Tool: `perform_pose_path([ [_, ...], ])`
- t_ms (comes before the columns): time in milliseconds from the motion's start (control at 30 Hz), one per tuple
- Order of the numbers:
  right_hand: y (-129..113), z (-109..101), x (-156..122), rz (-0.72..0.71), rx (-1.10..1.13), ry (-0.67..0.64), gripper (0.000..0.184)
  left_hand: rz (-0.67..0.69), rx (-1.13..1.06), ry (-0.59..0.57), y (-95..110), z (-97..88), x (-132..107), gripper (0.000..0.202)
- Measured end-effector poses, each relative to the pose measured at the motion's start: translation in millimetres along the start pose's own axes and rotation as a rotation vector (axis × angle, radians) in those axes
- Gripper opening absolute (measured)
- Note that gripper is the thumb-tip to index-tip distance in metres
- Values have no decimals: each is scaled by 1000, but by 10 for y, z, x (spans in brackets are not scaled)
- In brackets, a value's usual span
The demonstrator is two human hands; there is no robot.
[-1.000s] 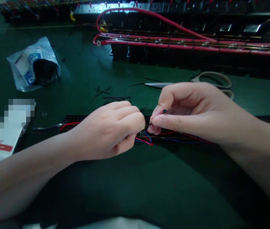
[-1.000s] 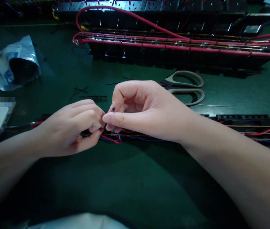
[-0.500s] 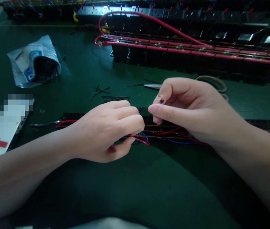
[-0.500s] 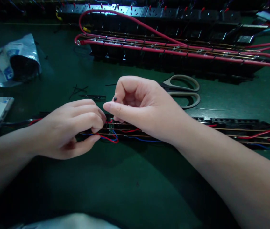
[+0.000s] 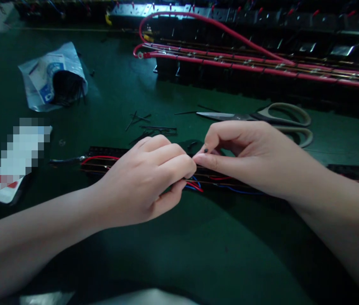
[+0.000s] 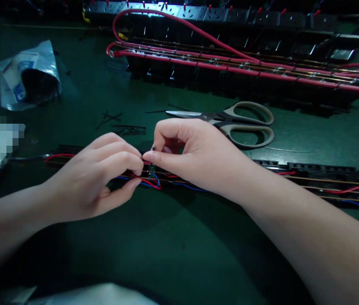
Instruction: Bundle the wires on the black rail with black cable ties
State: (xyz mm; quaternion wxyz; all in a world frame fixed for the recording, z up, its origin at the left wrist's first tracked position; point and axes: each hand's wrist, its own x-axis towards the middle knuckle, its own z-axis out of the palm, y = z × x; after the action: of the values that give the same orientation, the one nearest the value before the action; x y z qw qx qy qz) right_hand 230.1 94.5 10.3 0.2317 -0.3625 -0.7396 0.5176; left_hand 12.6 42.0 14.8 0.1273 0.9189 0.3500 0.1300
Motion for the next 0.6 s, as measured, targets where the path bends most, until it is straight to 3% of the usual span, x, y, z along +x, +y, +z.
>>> perform_pose_path([
  [100,14,10,10,73,-30,-9,22,12,96,132,19,54,-89,14],
  [233,30,15,25,90,-12,-23,25,234,291,320,-5,111,-144,15],
  [367,30,4,27,84,16,-73,25,456,279,245,-33,137,-135,9],
  [467,29,-9,21,75,-17,-105,23,437,323,149,-49,164,-126,7],
  [600,40,-18,18,-3,-82,-112,20,399,394,142,-54,206,-126,4],
])
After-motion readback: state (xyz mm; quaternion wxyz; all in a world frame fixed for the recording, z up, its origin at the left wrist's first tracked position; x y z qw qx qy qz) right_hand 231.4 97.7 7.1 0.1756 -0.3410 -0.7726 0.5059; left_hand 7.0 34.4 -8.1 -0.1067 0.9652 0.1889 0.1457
